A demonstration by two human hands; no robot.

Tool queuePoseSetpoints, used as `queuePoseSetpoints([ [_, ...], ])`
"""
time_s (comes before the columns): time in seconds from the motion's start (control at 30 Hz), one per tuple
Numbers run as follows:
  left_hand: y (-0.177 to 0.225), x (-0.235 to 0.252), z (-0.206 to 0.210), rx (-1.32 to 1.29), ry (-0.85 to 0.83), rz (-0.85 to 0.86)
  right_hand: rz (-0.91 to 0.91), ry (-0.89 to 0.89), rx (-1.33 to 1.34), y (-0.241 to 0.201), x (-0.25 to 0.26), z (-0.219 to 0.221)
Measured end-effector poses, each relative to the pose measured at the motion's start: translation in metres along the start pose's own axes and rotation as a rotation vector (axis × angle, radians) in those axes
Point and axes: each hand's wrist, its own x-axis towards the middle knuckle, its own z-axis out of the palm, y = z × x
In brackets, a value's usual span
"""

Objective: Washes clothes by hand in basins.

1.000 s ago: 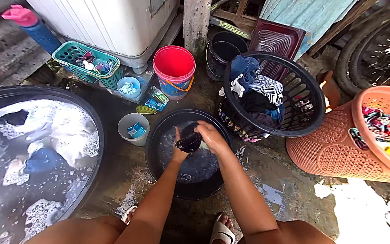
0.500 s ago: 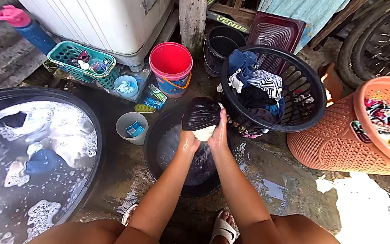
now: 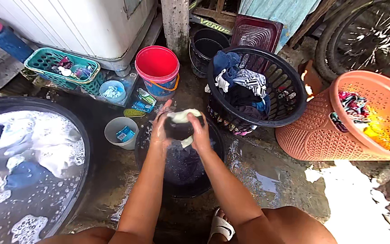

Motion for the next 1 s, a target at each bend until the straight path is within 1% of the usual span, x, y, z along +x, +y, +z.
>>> queuePoseSetpoints([
  [0.07,0.0,-0.002,0.011,0.197,-0.018,0.113,0.125,0.067,0.07,0.001,-0.002,-0.002],
  [0.1,-0.002,-0.004,0.014,0.263,-0.036,0.144,0.145,0.066,0.142,0.006,-0.001,-0.003],
  [0.17,-0.008,-0.007,0.016,0.374,-0.063,0.144,0.194,-0.011,0.328,0.022,0.0,-0.008],
  [0.23,-0.012,-0.008,0.017,0.444,-0.099,0.085,0.368,-0.098,0.417,0.031,-0.002,-0.017],
  [0.3,-0.025,-0.004,0.014,0.397,-0.123,0.014,0.491,-0.123,0.359,0.03,0.006,-0.031],
  [0.33,-0.034,0.0,0.012,0.351,-0.141,-0.031,0.494,-0.092,0.252,0.023,0.015,-0.038],
  [0.37,-0.04,0.004,0.011,0.321,-0.172,-0.098,0.449,-0.035,0.165,0.012,0.028,-0.048],
  [0.4,-0.045,0.005,0.009,0.327,-0.224,-0.186,0.367,0.038,0.052,-0.006,0.039,-0.061],
  [0.43,-0.051,0.005,0.004,0.413,-0.278,-0.284,0.26,0.111,-0.076,-0.033,0.049,-0.079],
  [0.47,-0.065,0.005,-0.009,0.552,-0.318,-0.356,0.133,0.171,-0.214,-0.064,0.057,-0.103],
  [0.53,-0.107,0.001,-0.056,0.9,-0.354,-0.434,-0.124,0.317,-0.489,-0.135,0.06,-0.155],
  [0.57,-0.125,-0.005,-0.084,1.116,-0.388,-0.484,-0.248,0.407,-0.589,-0.169,0.058,-0.183],
  [0.6,-0.136,-0.015,-0.107,1.327,-0.435,-0.57,-0.378,0.503,-0.652,-0.199,0.057,-0.214],
  [0.63,-0.138,-0.027,-0.121,1.522,-0.48,-0.678,-0.494,0.606,-0.7,-0.224,0.058,-0.245],
  [0.67,-0.134,-0.039,-0.123,1.681,-0.502,-0.778,-0.562,0.703,-0.774,-0.248,0.057,-0.276],
  [0.7,-0.129,-0.046,-0.119,1.756,-0.491,-0.853,-0.565,0.796,-0.899,-0.268,0.056,-0.305],
  [0.73,-0.124,-0.048,-0.114,1.754,-0.487,-0.886,-0.448,0.879,-1.065,-0.284,0.051,-0.332],
  [0.77,-0.119,-0.045,-0.109,1.668,-0.475,-0.909,-0.234,0.922,-1.213,-0.296,0.044,-0.351],
  [0.8,-0.111,-0.04,-0.102,1.494,-0.413,-0.921,-0.025,0.913,-1.312,-0.303,0.037,-0.362],
  [0.83,-0.101,-0.035,-0.092,1.3,-0.308,-0.928,0.098,0.862,-1.355,-0.306,0.035,-0.361],
  [0.87,-0.087,-0.03,-0.079,1.133,-0.206,-0.925,0.126,0.781,-1.38,-0.304,0.036,-0.348],
  [0.9,-0.075,-0.023,-0.067,1.012,-0.151,-0.89,0.075,0.644,-1.389,-0.296,0.036,-0.326],
  [0.93,-0.061,-0.015,-0.055,0.926,-0.149,-0.823,-0.007,0.449,-1.368,-0.284,0.037,-0.297],
  [0.97,-0.044,-0.008,-0.042,0.874,-0.186,-0.74,-0.068,0.217,-1.321,-0.268,0.04,-0.263],
  [1.0,-0.025,-0.002,-0.029,0.839,-0.235,-0.651,-0.09,-0.037,-1.246,-0.243,0.044,-0.228],
])
